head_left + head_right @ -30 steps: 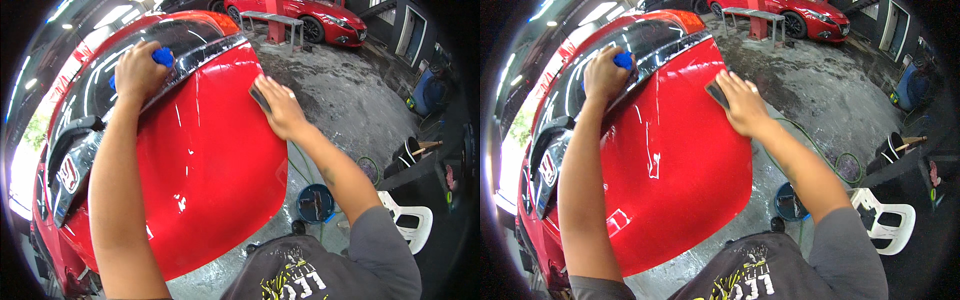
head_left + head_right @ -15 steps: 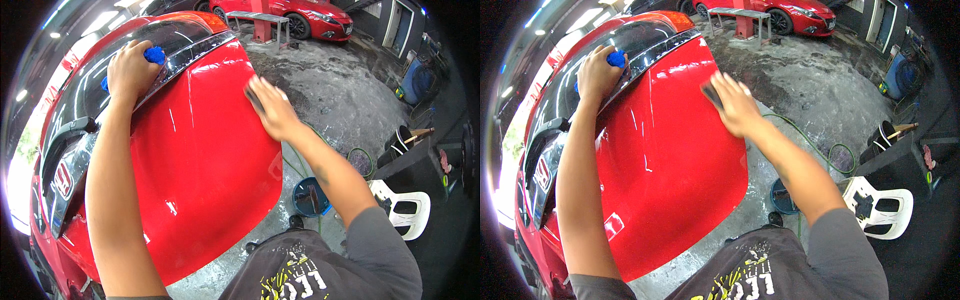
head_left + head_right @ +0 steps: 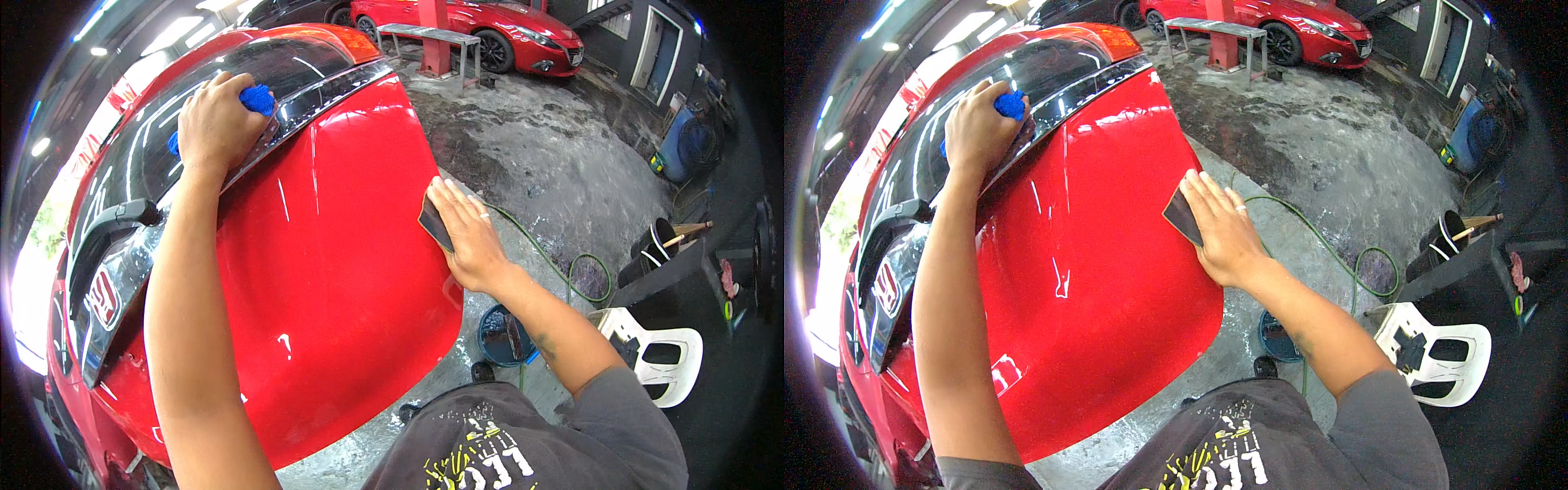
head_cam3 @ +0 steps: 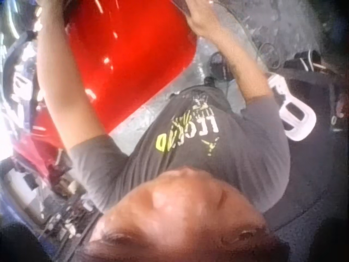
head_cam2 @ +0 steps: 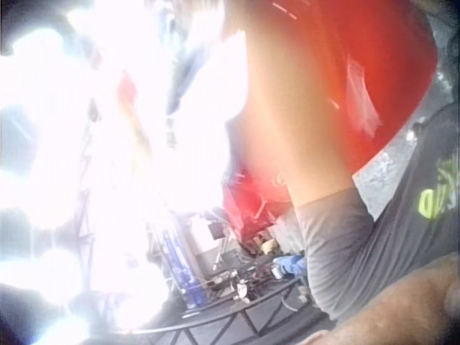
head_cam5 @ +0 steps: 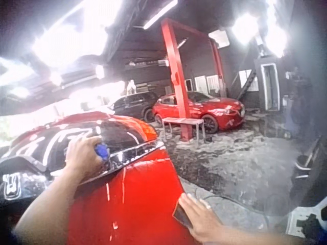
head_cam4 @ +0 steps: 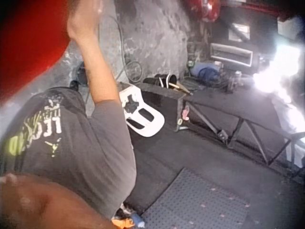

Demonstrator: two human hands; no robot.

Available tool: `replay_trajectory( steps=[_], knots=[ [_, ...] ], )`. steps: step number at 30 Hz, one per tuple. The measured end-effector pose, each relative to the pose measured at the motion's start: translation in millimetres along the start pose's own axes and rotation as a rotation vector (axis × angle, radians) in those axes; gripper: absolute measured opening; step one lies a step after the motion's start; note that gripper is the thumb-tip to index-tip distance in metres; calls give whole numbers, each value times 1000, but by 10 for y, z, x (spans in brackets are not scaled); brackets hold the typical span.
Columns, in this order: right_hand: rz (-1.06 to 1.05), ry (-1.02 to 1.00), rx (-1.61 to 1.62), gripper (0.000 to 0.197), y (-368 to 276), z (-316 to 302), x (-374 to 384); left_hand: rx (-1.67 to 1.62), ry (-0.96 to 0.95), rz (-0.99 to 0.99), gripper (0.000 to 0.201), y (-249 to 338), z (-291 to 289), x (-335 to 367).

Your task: The person wipes the rear trunk of a red car using a blue microfiber cloth. They repeatedly rub the surface in circular and linear motions, occasionally dipping the cloth into a bucket of water to re-wet it. The person also uses a small black tool to scrape or clean the chrome trim strip on the trunk.

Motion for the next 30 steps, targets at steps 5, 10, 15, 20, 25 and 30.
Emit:
replay_trajectory(
  steps=[5, 10, 15, 20, 25, 30],
  knots=[
    [-50, 309, 19, 70, 434, -91, 981, -21, -32, -11, 40, 243, 59, 141],
    [-97, 177, 39, 74, 259, -51, 457, 3, -62, -63, 42, 103, 39, 43],
    [-126, 200, 59, 75, 52, -75, 393, 31, -65, -67, 42, 8, -59, 13],
    [143, 341, 408, 51, 743, -471, 1593, 13, -64, -37, 42, 176, 23, 109],
    [450, 582, 801, 38, 1556, -313, 138, -28, -133, -52, 47, 120, -31, 10],
    [896, 531, 585, 27, 2690, 238, -2636, 19, -160, -50, 48, 474, 80, 180]
  ],
)
Point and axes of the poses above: each hand's wrist, its own x-axis towards the middle knuckle, its own z-axis out of the palm, y = z × x, the point moved 7 cm from there along x, towards the middle knuckle
